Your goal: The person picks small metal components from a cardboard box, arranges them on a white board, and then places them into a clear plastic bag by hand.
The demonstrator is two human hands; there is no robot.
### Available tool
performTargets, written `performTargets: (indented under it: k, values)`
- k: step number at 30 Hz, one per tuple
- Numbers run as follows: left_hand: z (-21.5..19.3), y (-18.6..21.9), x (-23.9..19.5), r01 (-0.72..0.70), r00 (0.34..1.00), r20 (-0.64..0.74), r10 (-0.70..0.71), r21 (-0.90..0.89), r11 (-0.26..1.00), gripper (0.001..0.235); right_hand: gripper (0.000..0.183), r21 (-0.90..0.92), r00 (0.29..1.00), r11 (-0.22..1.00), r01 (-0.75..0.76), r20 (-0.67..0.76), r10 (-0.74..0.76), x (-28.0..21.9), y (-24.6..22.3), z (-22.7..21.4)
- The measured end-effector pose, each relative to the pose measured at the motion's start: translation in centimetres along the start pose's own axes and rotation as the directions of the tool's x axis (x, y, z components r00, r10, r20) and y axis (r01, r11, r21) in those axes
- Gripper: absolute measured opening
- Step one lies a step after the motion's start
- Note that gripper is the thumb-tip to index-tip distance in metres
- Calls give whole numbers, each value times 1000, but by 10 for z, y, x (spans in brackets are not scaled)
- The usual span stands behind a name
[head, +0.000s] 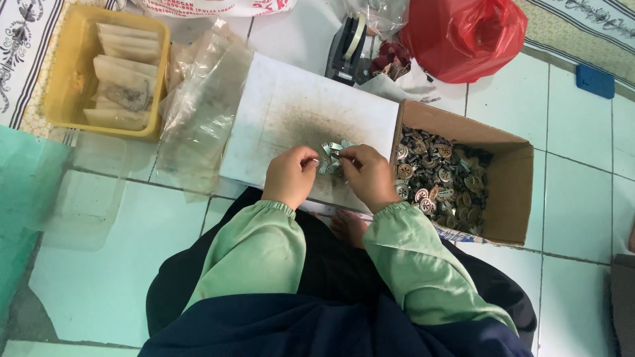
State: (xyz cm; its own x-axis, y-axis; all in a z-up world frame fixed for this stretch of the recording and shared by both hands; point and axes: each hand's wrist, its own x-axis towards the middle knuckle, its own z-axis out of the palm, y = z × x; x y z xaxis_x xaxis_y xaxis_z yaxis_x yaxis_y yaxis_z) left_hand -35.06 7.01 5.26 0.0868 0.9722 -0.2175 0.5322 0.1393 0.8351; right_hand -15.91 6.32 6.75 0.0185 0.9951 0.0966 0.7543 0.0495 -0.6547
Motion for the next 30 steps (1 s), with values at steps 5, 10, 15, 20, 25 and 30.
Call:
performTargets:
  k: [5,10,15,20,25,30]
  values:
    - [3,-3,14,-43,998,41,39,109,993,23,20,-110,982,987,116,161,-97,11,-17,16]
    - [7,-7,21,-153,988,64,142,236,960,19,16,-163,983,975,152,129,-132,12,-11,21]
    - [3,0,18,-227,973,34,228,323,919,18,19,-122,985,978,172,39,-168,8,-9,3]
    - [5,-4,21,-255,966,35,258,333,908,25,18,-62,953,967,245,-168,-252,-5,28,-14]
    - [0,-5,15,-268,960,12,279,324,908,23,20,11,929,974,225,-302,-212,-28,57,-22]
    - [-11,-10,11,-304,945,0,327,363,881,11,20,62,901,949,310,-337,-273,-43,57,-15]
